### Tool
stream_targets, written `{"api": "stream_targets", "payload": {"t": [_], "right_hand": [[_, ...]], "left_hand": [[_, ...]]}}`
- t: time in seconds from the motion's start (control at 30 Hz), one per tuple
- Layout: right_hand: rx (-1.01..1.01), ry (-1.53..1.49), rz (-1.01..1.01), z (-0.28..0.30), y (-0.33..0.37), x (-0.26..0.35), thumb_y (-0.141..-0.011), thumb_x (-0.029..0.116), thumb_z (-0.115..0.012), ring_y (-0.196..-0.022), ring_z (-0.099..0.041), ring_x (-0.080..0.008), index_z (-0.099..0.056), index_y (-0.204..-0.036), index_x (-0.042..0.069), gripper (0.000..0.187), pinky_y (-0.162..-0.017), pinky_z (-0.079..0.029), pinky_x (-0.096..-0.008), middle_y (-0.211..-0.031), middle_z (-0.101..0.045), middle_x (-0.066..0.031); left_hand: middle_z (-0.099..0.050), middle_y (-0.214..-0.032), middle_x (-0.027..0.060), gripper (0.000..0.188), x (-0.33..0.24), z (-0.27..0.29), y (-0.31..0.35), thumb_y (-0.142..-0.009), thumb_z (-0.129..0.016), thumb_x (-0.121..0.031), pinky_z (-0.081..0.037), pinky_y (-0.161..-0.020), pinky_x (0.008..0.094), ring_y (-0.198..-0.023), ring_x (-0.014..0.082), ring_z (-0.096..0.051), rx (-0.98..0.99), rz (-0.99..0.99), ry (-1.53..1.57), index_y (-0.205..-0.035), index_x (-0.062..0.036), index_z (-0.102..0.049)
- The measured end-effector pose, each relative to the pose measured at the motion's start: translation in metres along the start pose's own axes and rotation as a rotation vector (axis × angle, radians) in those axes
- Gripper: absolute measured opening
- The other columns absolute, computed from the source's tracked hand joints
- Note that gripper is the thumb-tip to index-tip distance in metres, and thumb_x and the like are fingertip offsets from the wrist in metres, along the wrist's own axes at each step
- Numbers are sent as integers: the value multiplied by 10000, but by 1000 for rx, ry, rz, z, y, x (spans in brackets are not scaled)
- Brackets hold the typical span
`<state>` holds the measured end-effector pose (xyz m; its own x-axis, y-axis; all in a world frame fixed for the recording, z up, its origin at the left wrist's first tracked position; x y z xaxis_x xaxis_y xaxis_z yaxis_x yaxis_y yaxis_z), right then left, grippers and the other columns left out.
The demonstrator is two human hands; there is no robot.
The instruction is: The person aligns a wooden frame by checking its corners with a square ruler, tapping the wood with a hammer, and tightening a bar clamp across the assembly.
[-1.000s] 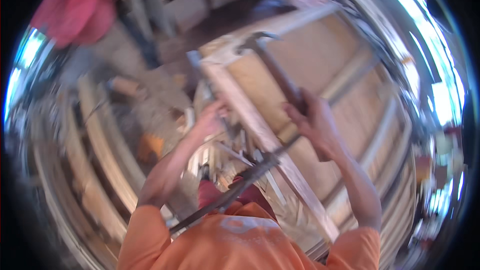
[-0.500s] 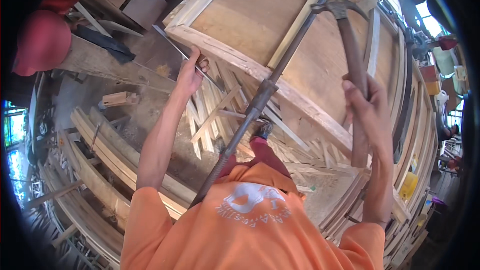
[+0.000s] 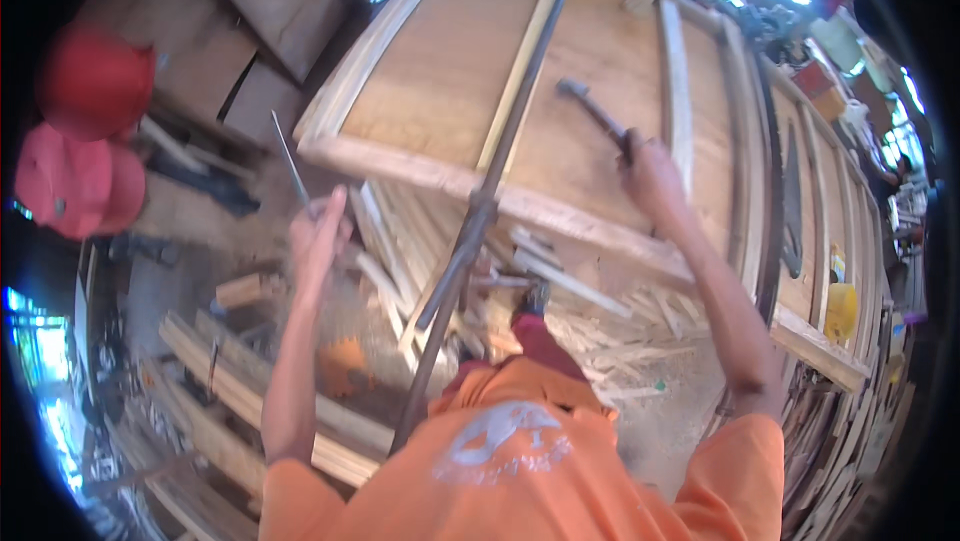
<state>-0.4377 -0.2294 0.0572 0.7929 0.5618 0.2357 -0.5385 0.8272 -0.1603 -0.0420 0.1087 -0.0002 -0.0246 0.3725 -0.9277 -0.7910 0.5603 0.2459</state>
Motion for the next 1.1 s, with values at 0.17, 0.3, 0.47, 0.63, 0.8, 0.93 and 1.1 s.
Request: {"api": "stream_targets", "payload": {"t": [0.17, 0.3, 0.47, 0.63, 0.8, 0.93, 1.1], "right_hand": [[-24, 75, -35, -15, -28, -23, -918, 83, -666, -993, -662, -530, -534, -1422, 5, 527, -893, -547, -563, -1105, -626, -358], [-112, 166, -55, -6, -59, -48, -880, 88, -686, -1092, -635, -461, -582, -1395, 28, 529, -911, -526, -538, -1147, -627, -299], [-115, 103, -93, -4, -79, -94, -842, 142, -737, -1068, -672, -449, -721, -1198, 59, 366, -950, -543, -527, -1110, -693, -272], [86, 59, -243, 9, -91, -138, -806, 371, -858, -1160, -667, -447, -757, -1255, 63, 554, -960, -534, -528, -1252, -709, -260], [-340, -382, -102, 112, -31, -77, -915, 466, -812, -1085, -728, -323, -702, -1349, -5, 650, -973, -544, -420, -1116, -754, -230], [657, -1275, -85, 53, 109, 20, -948, 243, -789, -1010, -708, -195, -715, -1269, -23, 424, -885, -547, -328, -1043, -762, -145], [734, -1977, -582, -72, 201, 50, -984, 264, -762, -970, -716, -195, -700, -1203, -65, 400, -817, -575, -326, -1076, -758, -176]], "left_hand": [[-589, -560, 42, 451, -134, -44, 10, -919, -828, -430, -380, -396, 288, -440, 104, -544, 279, -288, -382, -878, 5, -715], [-595, -510, 75, 735, -158, -134, -69, -933, -693, -662, -486, -502, 349, -427, 176, -585, 440, -358, -858, -538, -45, -629], [-646, -563, 129, 956, -155, -234, -182, -855, -478, -928, -546, -725, 425, -649, 266, -709, 460, -451, -1053, -532, -45, -651], [-732, -834, 178, 731, -151, -311, -237, -933, -615, -711, -559, -784, 449, -775, 304, -726, 450, -274, -1126, -1059, -6, -760], [-532, -1396, 278, 827, -164, -325, -235, -908, -723, -580, -465, -1066, 471, -1275, 383, -541, 297, -302, -1046, -1405, 55, -541], [-442, -1534, 261, 883, -207, -282, -155, -930, -711, -604, -423, -1135, 526, -1390, 413, -471, 390, -697, -845, -1552, -66, -391], [-600, -1344, 154, 552, -139, -83, -2, -1005, -752, -300, -438, -1102, 377, -1233, 233, -586, -413, -636, -360, -1380, 53, -553]]}}
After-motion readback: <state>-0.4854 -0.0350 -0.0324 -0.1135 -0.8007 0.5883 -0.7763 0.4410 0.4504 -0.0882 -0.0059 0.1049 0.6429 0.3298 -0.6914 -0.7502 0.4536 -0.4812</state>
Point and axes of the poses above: each hand's wrist, its own y-axis away from the middle knuckle, its own z-axis out of the back of the hand, x = y × z, the point moved 10 cm from there along -y, towards the middle knuckle
